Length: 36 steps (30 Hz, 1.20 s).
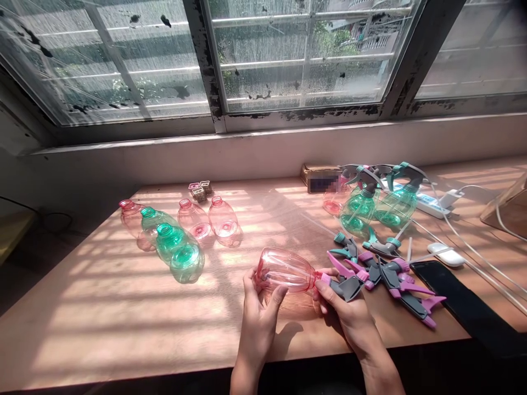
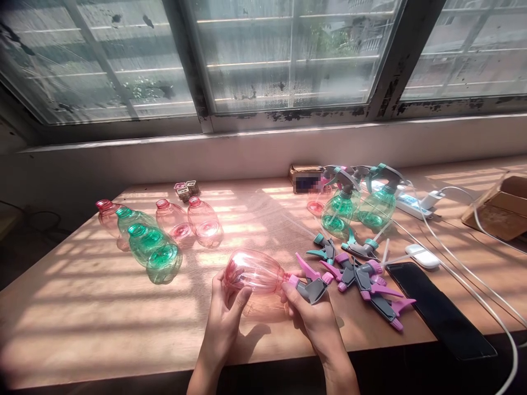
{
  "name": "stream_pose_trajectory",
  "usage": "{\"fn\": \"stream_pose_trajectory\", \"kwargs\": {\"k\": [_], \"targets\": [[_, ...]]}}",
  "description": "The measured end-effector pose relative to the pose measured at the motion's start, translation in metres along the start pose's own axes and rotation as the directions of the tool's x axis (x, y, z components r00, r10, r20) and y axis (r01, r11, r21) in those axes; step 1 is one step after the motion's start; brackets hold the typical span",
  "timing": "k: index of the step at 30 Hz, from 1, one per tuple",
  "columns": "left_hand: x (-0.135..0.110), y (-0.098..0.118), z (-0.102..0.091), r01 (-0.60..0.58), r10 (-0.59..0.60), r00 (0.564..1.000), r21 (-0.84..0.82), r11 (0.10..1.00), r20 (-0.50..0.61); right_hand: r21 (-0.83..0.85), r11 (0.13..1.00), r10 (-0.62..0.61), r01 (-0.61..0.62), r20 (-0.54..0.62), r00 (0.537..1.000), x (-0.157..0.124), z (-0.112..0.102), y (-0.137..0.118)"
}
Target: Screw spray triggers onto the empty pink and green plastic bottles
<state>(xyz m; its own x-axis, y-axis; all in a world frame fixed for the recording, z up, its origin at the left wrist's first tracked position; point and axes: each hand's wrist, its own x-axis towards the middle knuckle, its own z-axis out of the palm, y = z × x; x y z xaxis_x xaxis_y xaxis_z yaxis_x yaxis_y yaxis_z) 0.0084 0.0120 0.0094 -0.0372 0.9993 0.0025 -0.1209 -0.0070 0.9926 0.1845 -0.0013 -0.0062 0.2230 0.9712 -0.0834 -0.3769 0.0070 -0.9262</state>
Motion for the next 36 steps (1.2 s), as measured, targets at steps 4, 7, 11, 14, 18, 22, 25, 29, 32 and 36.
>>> {"fn": "stream_pose_trajectory", "kwargs": {"k": [4, 7, 11, 14, 18, 22, 25, 29, 32, 36], "targets": [[-0.001, 0.003, 0.002, -0.018, 0.018, 1.000, -0.024, 1.000, -0.021, 0.019, 1.000, 0.002, -0.003, 0.007, 1.000, 0.000, 0.001, -0.001], [0.000, 0.004, 0.001, -0.020, 0.020, 1.000, 0.015, 1.000, 0.008, 0.027, 1.000, -0.011, 0.011, 0.000, 1.000, 0.002, -0.001, -0.001], [0.002, 0.002, 0.000, -0.022, 0.021, 1.000, 0.104, 0.994, 0.013, 0.029, 1.000, -0.008, 0.008, -0.003, 1.000, 0.003, -0.004, -0.002], [0.001, 0.001, 0.000, -0.022, 0.020, 1.000, 0.091, 0.996, 0.016, 0.026, 1.000, -0.016, 0.016, 0.003, 1.000, 0.002, -0.007, 0.000], [-0.003, 0.000, 0.000, -0.018, 0.015, 0.999, 0.051, 0.999, 0.044, 0.029, 0.999, 0.014, -0.017, 0.085, 0.996, 0.002, -0.010, 0.004], [-0.003, -0.002, -0.001, -0.025, 0.024, 0.999, 0.048, 0.999, 0.021, 0.032, 0.999, 0.012, -0.016, 0.111, 0.994, 0.000, -0.008, 0.003], [-0.001, -0.003, -0.001, -0.041, 0.041, 0.999, 0.037, 0.998, 0.007, 0.015, 1.000, 0.001, -0.002, 0.095, 0.995, -0.001, -0.004, 0.000], [0.001, -0.003, 0.000, -0.041, 0.041, 0.999, -0.006, 0.999, -0.011, -0.006, 1.000, -0.014, 0.014, 0.050, 0.999, -0.002, 0.000, -0.004], [0.003, -0.003, -0.001, -0.052, 0.052, 0.999, 0.005, 0.999, 0.000, -0.002, 1.000, -0.009, 0.009, 0.018, 1.000, -0.001, 0.001, -0.005], [0.003, -0.002, -0.001, -0.065, 0.066, 0.998, 0.050, 0.997, -0.009, 0.021, 1.000, -0.007, 0.007, 0.013, 1.000, -0.001, 0.001, -0.005]]}}
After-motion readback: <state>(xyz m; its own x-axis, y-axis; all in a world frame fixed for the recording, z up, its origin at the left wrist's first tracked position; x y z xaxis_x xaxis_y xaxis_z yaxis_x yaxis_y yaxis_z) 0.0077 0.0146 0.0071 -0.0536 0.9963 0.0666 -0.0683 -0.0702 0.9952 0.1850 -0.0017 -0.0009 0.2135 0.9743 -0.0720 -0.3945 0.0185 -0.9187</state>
